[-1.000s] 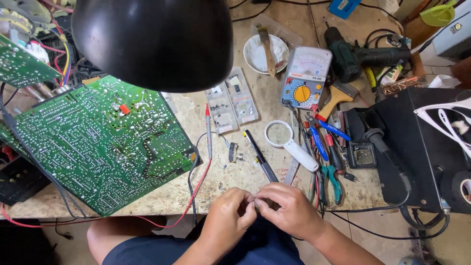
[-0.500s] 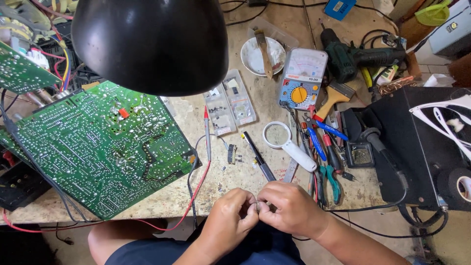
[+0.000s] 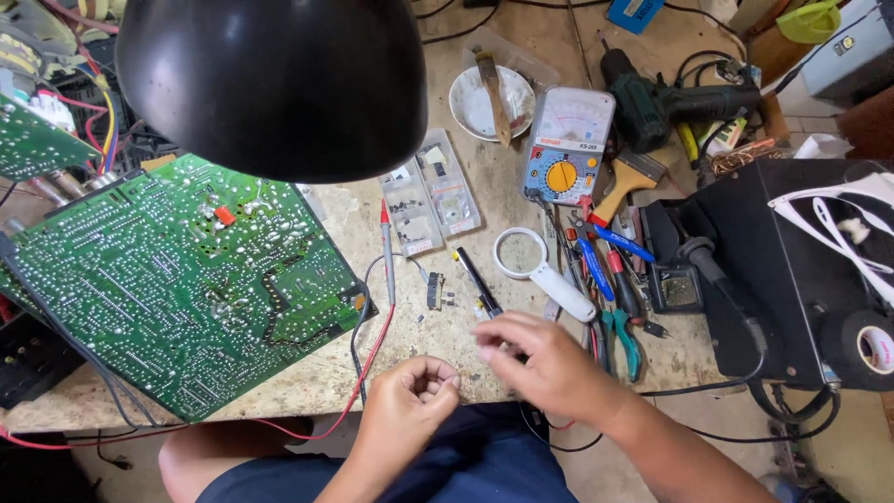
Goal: Testing and inspecting electronic components on a television circuit board using a magnifying glass and multimeter probes.
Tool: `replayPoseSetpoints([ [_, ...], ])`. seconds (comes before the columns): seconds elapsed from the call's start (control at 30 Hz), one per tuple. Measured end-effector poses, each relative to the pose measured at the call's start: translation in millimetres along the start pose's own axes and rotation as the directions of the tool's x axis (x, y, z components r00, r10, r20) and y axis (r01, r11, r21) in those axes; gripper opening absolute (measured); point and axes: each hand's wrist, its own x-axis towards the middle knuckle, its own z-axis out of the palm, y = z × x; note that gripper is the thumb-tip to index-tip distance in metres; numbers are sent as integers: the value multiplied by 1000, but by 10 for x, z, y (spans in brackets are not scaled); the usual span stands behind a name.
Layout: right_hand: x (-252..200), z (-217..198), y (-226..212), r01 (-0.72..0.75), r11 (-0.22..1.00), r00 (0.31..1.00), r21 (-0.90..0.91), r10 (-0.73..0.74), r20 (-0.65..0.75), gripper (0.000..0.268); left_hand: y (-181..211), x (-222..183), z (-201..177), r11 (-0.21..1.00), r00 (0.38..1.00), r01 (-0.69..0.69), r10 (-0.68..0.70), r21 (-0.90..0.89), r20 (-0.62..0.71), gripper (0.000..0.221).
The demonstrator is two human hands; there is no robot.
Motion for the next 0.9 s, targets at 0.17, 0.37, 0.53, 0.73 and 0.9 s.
replayPoseSetpoints([
  [0.17,-41,216,-12,229,969,973,-88,-228,20,17,-77,24,23,936,953,-279,297,214,-59,4],
  [0.37,-67,237,60,299,916,954,-266,-297,48,10,-123,35,49,771,817,-555,577,312,27,6],
  [0.53,-48,158,141,318,888,944,-331,-327,30,7,-43,40,-6,801,843,-529,532,280,73,4],
  [0.73,-11,-336,199,38,949,952,-312,-129,-277,6,-154,-14,-114,981,987,-154,149,117,51,7],
  [0.9,-11,-154,71,-108,927,988,-360,59,-144,14,-100,64,-75,988,995,33,-18,-152,97,5],
])
